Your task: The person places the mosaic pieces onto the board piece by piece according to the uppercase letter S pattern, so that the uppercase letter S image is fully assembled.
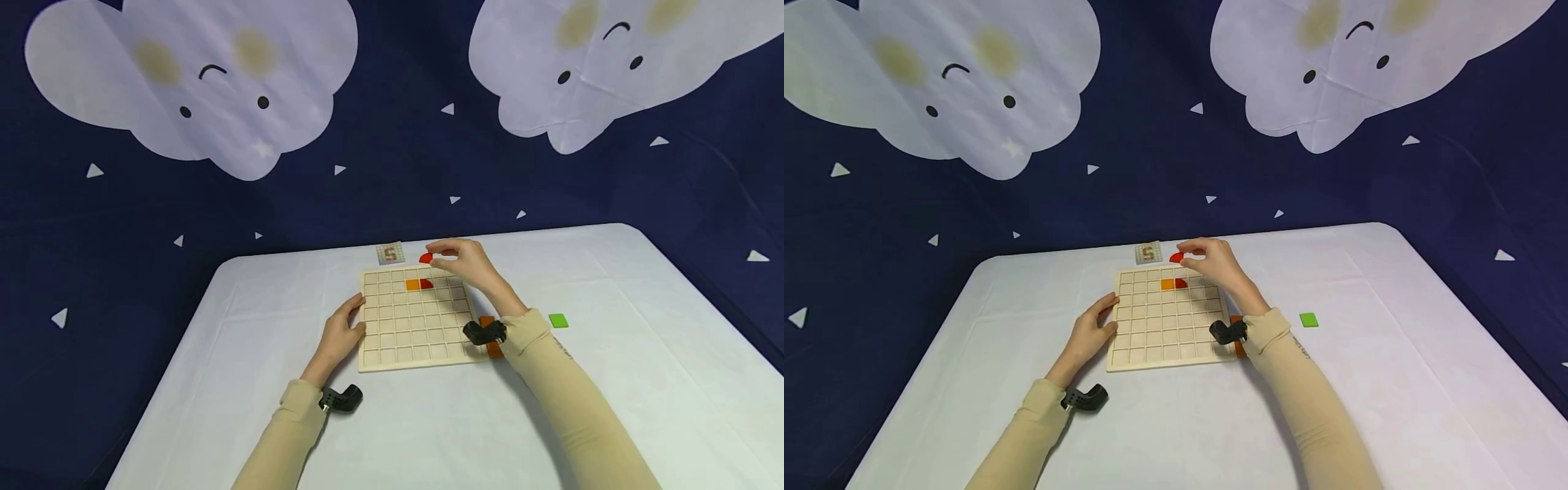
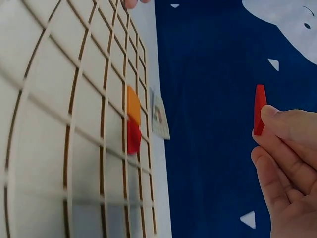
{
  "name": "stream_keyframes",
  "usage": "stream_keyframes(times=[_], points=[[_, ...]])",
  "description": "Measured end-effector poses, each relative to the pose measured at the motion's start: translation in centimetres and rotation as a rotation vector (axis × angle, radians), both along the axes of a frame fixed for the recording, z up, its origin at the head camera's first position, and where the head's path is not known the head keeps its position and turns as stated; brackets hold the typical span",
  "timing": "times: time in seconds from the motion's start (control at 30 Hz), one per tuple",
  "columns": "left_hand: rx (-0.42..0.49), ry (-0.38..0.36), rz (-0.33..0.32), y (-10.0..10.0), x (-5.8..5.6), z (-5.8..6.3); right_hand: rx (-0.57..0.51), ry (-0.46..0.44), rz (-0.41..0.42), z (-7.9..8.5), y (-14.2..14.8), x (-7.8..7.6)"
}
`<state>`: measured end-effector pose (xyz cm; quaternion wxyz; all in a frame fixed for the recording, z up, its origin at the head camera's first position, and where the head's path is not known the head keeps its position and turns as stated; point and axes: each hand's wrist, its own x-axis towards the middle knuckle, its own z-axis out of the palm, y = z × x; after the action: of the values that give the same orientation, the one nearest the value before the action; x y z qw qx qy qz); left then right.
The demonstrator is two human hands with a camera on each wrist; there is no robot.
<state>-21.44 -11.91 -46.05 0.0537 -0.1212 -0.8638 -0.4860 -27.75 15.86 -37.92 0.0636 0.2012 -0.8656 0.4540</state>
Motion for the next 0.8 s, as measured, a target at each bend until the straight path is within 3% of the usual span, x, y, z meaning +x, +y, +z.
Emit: stream_keyframes(times=[0.4,0.8], points=[[-0.008,0.008,0.007,-0.4,0.0,0.0,-0.052,-0.122,0.030,-1.2,-3.5,-1.0],[-0.013,0.012,0.000,-0.2,0.1,0.1,-0.060,-0.161,0.038,-3.3,-5.2,-1.4]])
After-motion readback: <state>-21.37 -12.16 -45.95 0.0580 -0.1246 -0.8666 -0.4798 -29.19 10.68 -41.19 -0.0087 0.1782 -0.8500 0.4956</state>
